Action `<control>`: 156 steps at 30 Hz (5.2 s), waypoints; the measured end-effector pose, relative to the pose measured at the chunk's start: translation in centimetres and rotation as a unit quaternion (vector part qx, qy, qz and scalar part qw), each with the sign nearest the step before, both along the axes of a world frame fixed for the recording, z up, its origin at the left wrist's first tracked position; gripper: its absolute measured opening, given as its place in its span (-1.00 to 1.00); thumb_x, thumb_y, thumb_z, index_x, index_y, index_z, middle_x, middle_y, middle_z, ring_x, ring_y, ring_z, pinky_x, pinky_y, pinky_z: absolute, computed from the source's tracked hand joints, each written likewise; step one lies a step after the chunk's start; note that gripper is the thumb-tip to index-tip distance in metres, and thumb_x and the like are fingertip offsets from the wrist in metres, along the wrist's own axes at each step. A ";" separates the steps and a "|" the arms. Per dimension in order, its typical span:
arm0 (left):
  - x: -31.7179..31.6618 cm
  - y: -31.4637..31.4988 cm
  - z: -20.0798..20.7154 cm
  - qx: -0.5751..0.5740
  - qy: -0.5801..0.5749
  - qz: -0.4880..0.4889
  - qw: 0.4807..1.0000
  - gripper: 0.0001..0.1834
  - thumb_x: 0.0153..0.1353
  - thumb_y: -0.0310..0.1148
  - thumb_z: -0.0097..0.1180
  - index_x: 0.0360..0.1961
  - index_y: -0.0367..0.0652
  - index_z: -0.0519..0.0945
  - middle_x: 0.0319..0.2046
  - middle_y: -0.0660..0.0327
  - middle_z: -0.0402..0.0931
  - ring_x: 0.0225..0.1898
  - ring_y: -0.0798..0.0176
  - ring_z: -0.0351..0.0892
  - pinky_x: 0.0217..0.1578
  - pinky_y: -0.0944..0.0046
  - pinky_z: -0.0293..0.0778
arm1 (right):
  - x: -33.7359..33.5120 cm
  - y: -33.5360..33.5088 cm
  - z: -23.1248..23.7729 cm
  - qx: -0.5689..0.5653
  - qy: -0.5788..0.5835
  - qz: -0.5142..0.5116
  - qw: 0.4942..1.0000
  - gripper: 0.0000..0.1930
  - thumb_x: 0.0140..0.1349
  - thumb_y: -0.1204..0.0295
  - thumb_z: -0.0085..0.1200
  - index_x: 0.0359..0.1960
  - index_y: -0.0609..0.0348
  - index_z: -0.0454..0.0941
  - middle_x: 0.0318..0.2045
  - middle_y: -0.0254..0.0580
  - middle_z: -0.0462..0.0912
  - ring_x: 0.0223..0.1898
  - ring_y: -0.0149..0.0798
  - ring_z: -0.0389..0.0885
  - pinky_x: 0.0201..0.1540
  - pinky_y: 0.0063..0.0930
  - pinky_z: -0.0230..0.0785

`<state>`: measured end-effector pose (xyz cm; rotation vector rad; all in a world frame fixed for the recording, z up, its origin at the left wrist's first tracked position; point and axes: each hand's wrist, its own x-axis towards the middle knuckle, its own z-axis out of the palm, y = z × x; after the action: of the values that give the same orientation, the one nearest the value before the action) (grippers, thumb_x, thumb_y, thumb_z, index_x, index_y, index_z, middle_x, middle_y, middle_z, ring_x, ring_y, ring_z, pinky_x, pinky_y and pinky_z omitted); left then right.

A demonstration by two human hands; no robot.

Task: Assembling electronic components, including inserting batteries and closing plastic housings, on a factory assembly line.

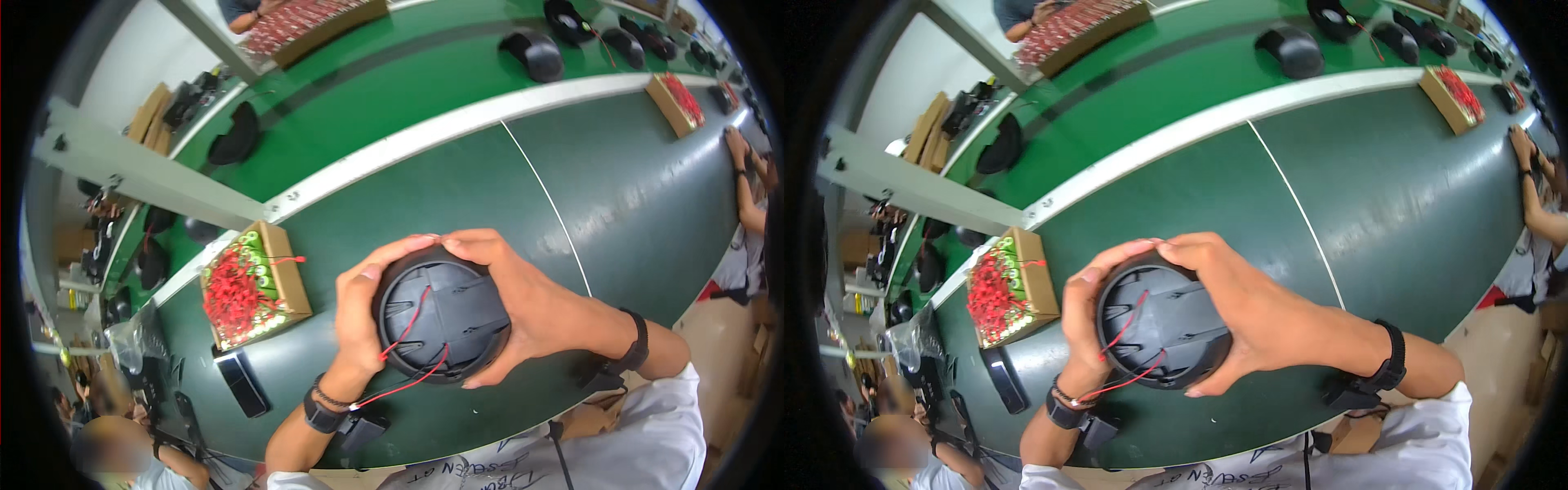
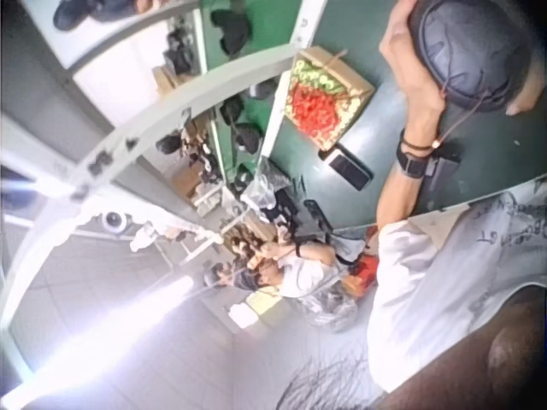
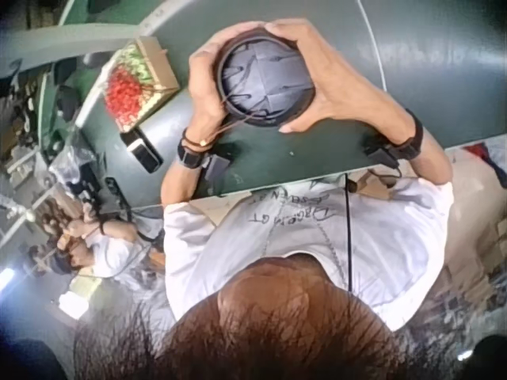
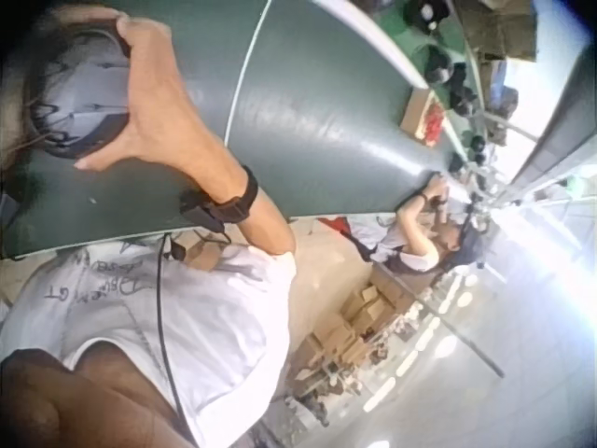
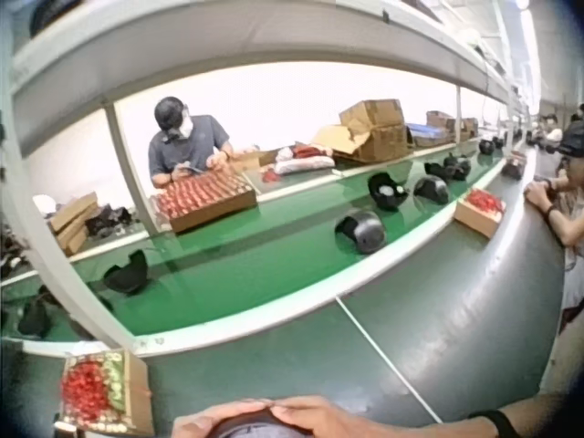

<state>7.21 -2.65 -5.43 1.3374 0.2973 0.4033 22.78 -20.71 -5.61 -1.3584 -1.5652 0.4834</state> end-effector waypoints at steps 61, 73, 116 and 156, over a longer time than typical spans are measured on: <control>-0.2 -2.1 -3.8 0.091 -0.123 0.135 0.979 0.23 0.31 -0.41 0.46 0.66 -0.16 -0.30 0.49 -0.15 0.15 0.44 -0.06 0.40 0.44 -0.05 0.36 | 1.6 4.9 7.3 -0.024 -0.086 -0.230 0.969 -0.59 0.04 0.57 0.52 -0.07 0.21 0.61 -0.10 -0.05 0.64 -0.10 0.07 0.72 0.03 -0.24 0.61; -0.6 -2.2 -4.7 0.326 -0.004 0.110 0.939 0.03 0.15 -0.33 0.54 0.47 -0.36 0.10 0.26 -0.16 0.46 0.33 -0.05 0.52 0.36 0.01 0.42 | -5.8 15.9 11.1 -0.194 -0.332 -0.070 0.921 -0.44 0.26 -0.03 0.40 -0.04 0.28 0.68 -0.02 0.20 0.72 0.18 0.17 0.64 0.20 0.00 0.53; -1.0 -1.9 -3.9 0.263 -0.044 0.033 0.963 0.22 0.04 -0.67 0.38 0.63 -0.13 -0.13 0.49 -0.13 0.16 0.45 -0.02 0.38 0.43 0.02 0.42 | -3.6 2.1 3.7 0.003 0.372 -0.110 0.922 -0.60 0.48 0.65 0.14 0.28 0.35 0.37 0.05 -0.10 0.71 0.14 -0.25 0.71 0.27 -0.37 0.53; -1.3 -1.0 -3.1 0.253 -0.073 0.001 0.965 0.10 0.15 -0.74 0.20 0.64 -0.15 -0.12 0.53 -0.10 0.16 0.53 -0.02 0.30 0.51 0.02 0.28 | -1.8 -0.1 3.5 0.015 -0.274 -0.208 0.939 -0.18 -0.01 0.28 0.57 0.38 -0.06 0.57 0.39 0.00 0.46 0.43 0.26 0.37 0.49 0.19 0.25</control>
<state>5.94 -3.67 -8.48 1.7962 0.0704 0.6019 20.96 -20.83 -2.10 -1.8447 -1.6315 -0.2000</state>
